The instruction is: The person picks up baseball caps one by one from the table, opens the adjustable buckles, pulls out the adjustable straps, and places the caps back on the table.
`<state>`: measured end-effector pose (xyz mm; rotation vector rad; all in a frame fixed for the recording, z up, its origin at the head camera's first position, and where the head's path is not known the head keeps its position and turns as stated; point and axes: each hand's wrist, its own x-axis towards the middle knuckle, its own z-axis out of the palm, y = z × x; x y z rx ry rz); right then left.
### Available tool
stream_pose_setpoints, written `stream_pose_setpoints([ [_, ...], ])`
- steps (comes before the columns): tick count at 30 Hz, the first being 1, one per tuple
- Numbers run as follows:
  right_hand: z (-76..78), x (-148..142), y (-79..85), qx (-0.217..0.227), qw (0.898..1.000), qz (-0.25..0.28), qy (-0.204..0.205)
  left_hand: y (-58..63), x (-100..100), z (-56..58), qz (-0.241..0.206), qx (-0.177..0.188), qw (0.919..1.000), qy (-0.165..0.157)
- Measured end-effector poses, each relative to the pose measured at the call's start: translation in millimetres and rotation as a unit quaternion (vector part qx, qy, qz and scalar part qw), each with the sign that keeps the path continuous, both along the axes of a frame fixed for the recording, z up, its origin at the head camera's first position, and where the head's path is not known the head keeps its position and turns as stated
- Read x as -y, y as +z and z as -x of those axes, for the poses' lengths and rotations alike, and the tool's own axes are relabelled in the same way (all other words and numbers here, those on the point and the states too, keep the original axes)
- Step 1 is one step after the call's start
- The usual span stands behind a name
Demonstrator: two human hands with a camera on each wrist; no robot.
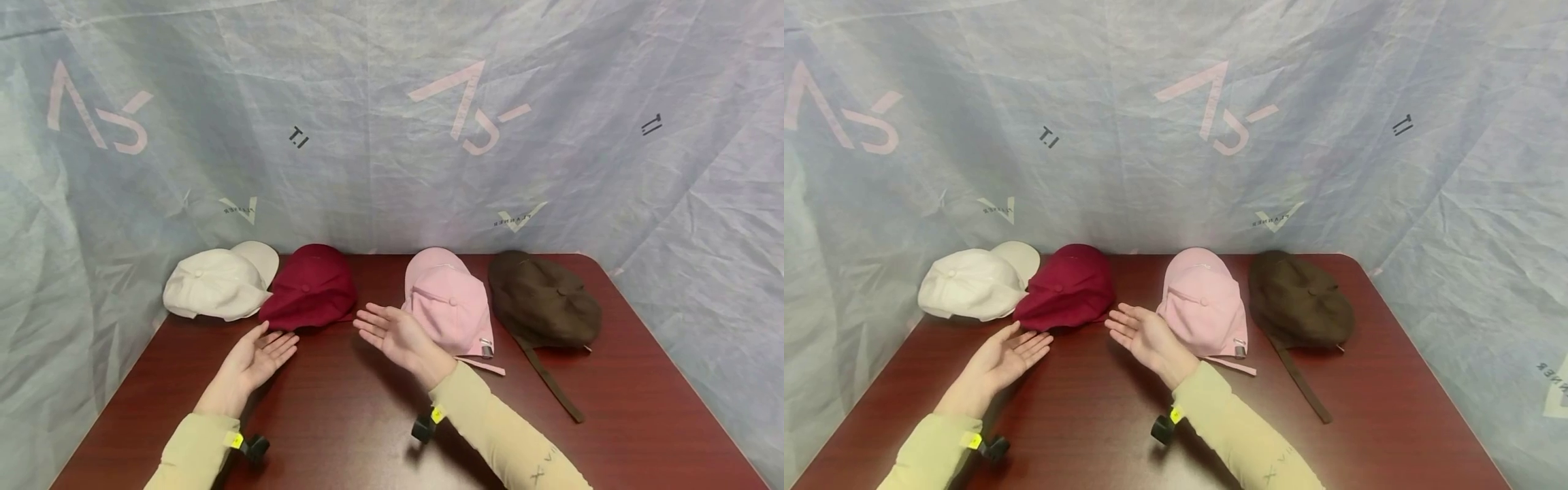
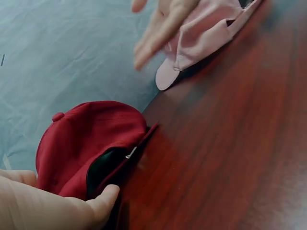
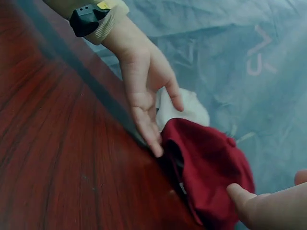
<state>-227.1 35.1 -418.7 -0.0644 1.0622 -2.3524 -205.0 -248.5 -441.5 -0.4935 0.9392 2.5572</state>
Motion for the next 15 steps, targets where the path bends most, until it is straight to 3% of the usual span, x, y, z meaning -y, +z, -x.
stream_pose_setpoints([
  [7,21.0,19,-13.0,0.07,0.997,0.005,-0.044,0.4,2,15.4,-0.018,0.007,0.9998,0.007],
  [15,38.2,32,-27.6,0.112,0.991,0.008,-0.071,-0.5,4,24.1,-0.025,0.025,0.9991,0.025],
])
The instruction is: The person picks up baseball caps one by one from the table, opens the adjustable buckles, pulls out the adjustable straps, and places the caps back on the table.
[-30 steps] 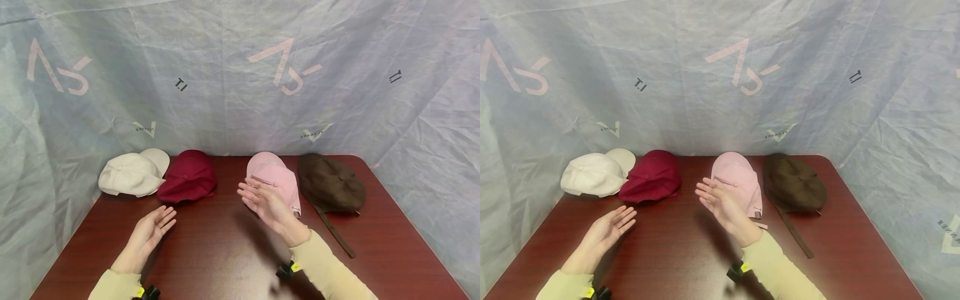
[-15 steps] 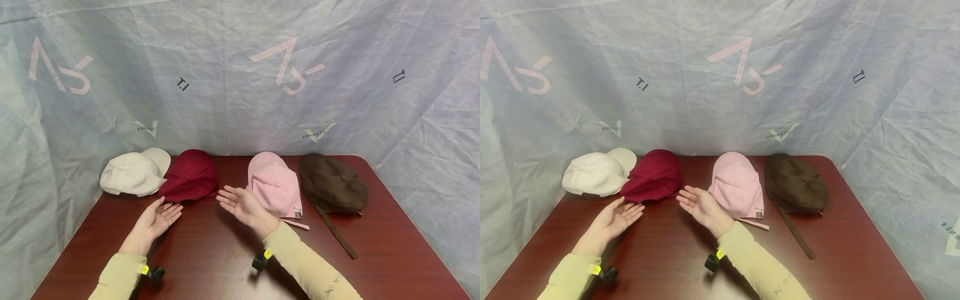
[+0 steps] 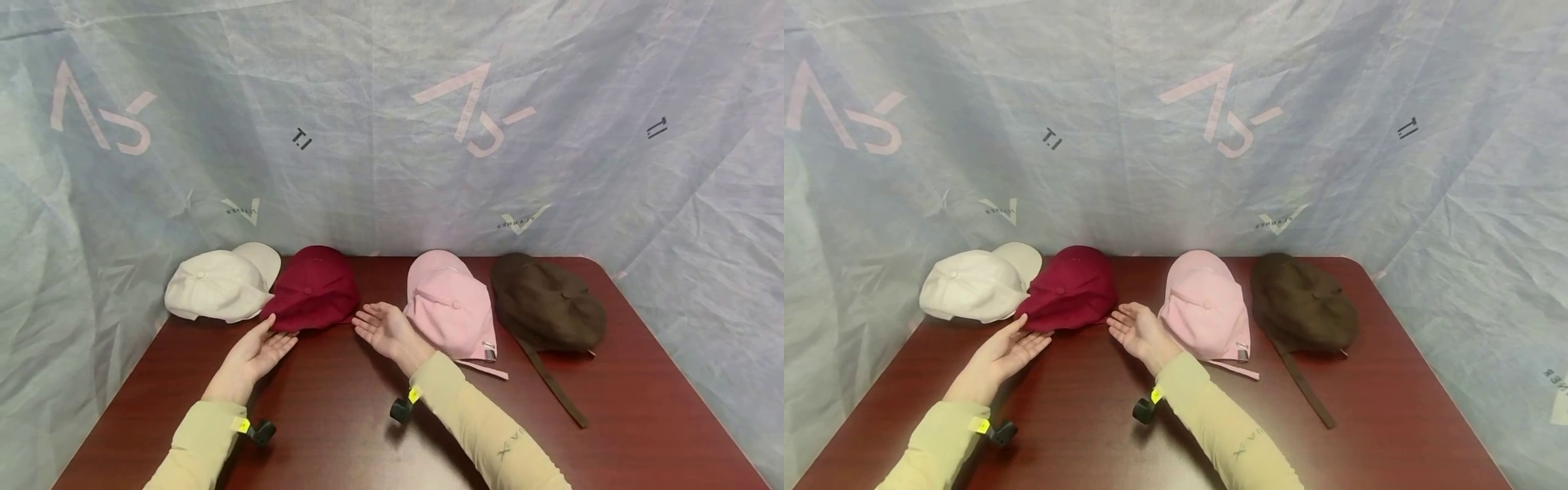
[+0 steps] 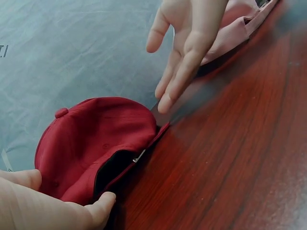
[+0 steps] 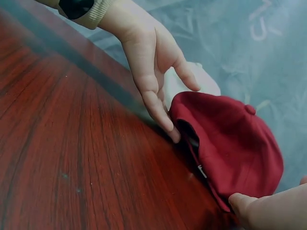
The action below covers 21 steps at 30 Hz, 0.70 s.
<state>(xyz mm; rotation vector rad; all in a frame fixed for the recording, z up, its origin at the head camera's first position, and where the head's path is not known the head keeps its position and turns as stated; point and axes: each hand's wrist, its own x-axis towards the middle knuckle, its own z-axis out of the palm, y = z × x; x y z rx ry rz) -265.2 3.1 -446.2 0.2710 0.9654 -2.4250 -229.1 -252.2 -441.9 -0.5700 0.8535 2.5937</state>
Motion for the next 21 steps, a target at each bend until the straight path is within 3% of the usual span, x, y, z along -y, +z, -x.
stream_pose_setpoints([
  [10,10.3,10,-14.0,0.01,0.999,0.039,0.0,-0.7,5,0.0,-0.046,0.023,0.9986,0.017],
  [21,14.6,8,-12.8,0.007,0.999,0.045,-0.005,7.0,3,-0.1,-0.112,0.032,0.9928,0.025],
])
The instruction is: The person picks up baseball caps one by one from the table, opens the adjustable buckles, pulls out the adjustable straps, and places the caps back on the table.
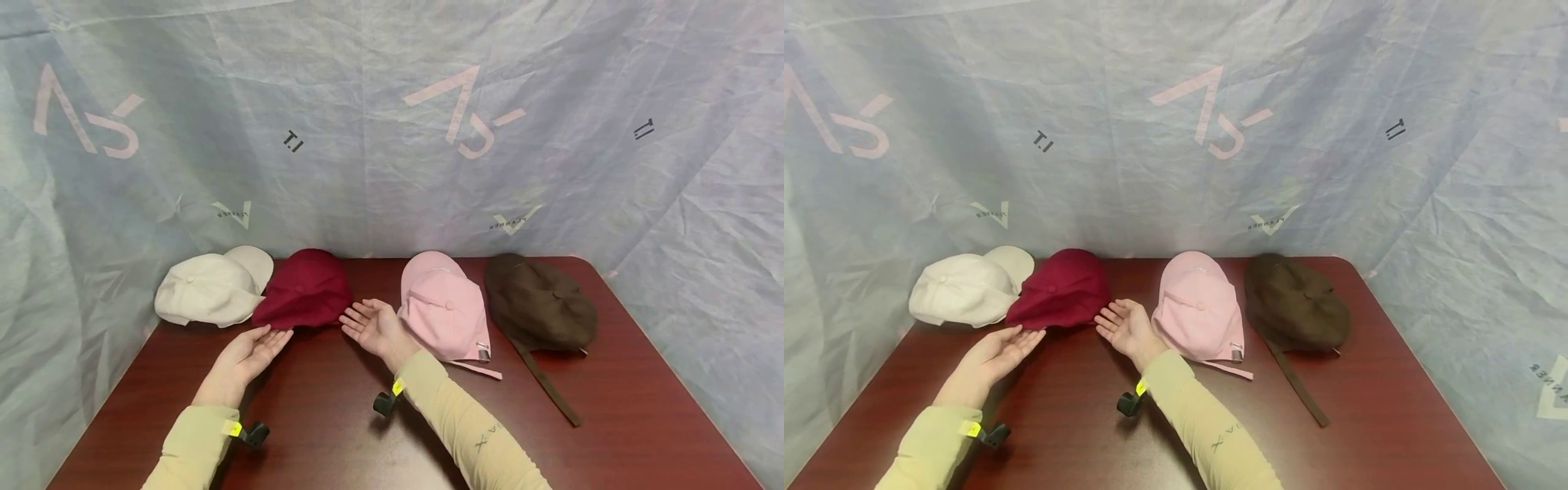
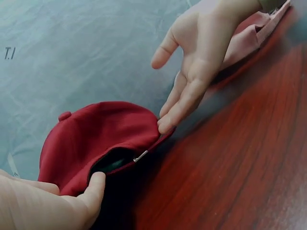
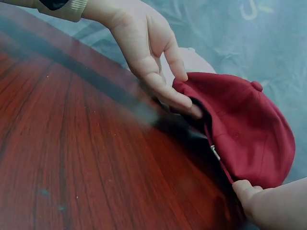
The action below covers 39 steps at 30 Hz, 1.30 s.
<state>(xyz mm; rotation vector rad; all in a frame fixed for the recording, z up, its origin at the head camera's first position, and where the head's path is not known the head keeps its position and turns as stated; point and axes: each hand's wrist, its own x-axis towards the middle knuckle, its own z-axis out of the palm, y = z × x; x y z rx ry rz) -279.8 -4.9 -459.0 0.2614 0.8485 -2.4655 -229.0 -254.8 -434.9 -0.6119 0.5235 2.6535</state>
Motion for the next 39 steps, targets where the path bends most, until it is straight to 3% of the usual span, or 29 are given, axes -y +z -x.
stream_pose_setpoints([
  [5,0.0,-1,3.2,0.007,1.0,0.006,-0.01,10.4,-3,-1.5,-0.022,-0.011,0.9997,0.0],
  [19,4.5,10,9.6,0.05,0.996,0.075,-0.018,39.0,-15,5.8,0.036,-0.027,0.9988,0.018],
  [23,3.3,10,11.6,0.047,0.997,0.063,-0.001,48.6,-18,4.0,0.043,-0.037,0.9983,0.015],
  [30,2.9,8,14.9,0.003,0.999,0.014,0.047,61.7,-23,-2.6,0.042,-0.064,0.997,0.006],
  [35,2.3,12,16.3,-0.006,0.996,0.069,0.062,67.5,-27,-10.4,0.038,-0.079,0.9962,-0.007],
  [39,0.6,17,20.2,-0.011,0.991,0.132,0.034,71.4,-32,-15.9,0.049,-0.083,0.9953,-0.007],
])
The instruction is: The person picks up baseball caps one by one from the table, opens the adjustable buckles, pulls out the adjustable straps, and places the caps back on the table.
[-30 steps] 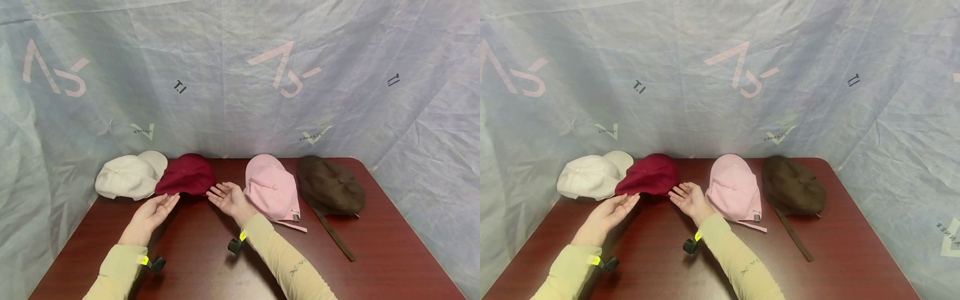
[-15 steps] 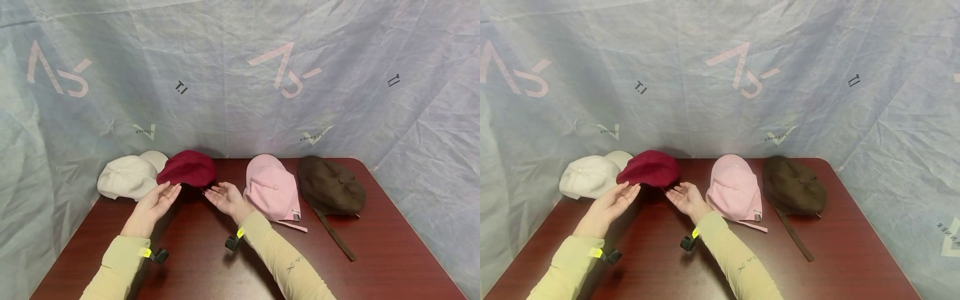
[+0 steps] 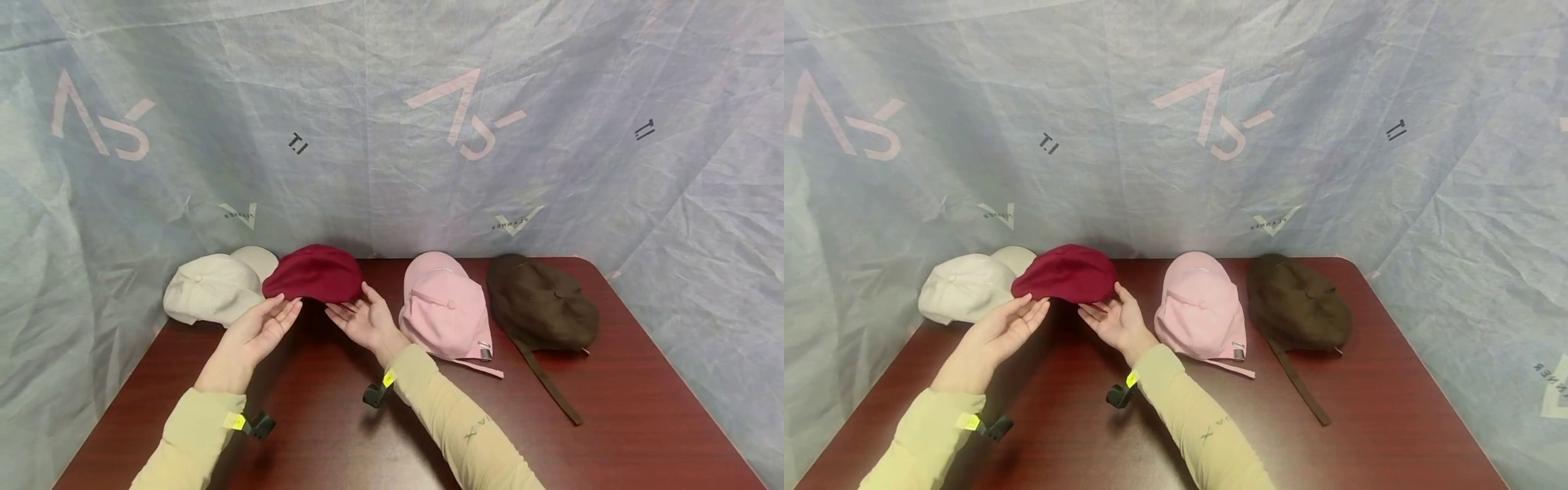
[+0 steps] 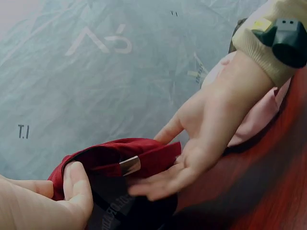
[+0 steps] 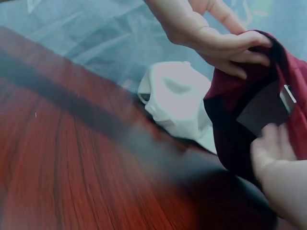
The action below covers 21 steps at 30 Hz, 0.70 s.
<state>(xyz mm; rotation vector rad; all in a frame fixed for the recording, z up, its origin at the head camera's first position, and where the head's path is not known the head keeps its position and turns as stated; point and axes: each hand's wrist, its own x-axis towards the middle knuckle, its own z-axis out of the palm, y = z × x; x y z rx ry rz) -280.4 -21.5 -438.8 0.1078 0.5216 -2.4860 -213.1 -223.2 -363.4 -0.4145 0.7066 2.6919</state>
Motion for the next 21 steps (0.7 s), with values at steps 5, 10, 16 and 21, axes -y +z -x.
stream_pose_setpoints([
  [5,-3.0,2,10.4,0.001,0.997,0.063,-0.044,3.3,-3,-4.7,0.003,-0.004,1.0,0.008],
  [10,-8.6,0,19.7,-0.019,0.996,0.074,-0.055,5.6,-2,-9.6,-0.038,-0.022,0.9989,0.014],
  [16,-14.6,-2,25.7,-0.087,0.99,0.1,-0.045,1.8,-1,-11.8,-0.076,-0.056,0.9956,0.0],
  [21,-17.8,-1,31.1,-0.12,0.985,0.121,-0.032,-9.5,-6,-10.4,-0.042,-0.035,0.9985,0.006],
])
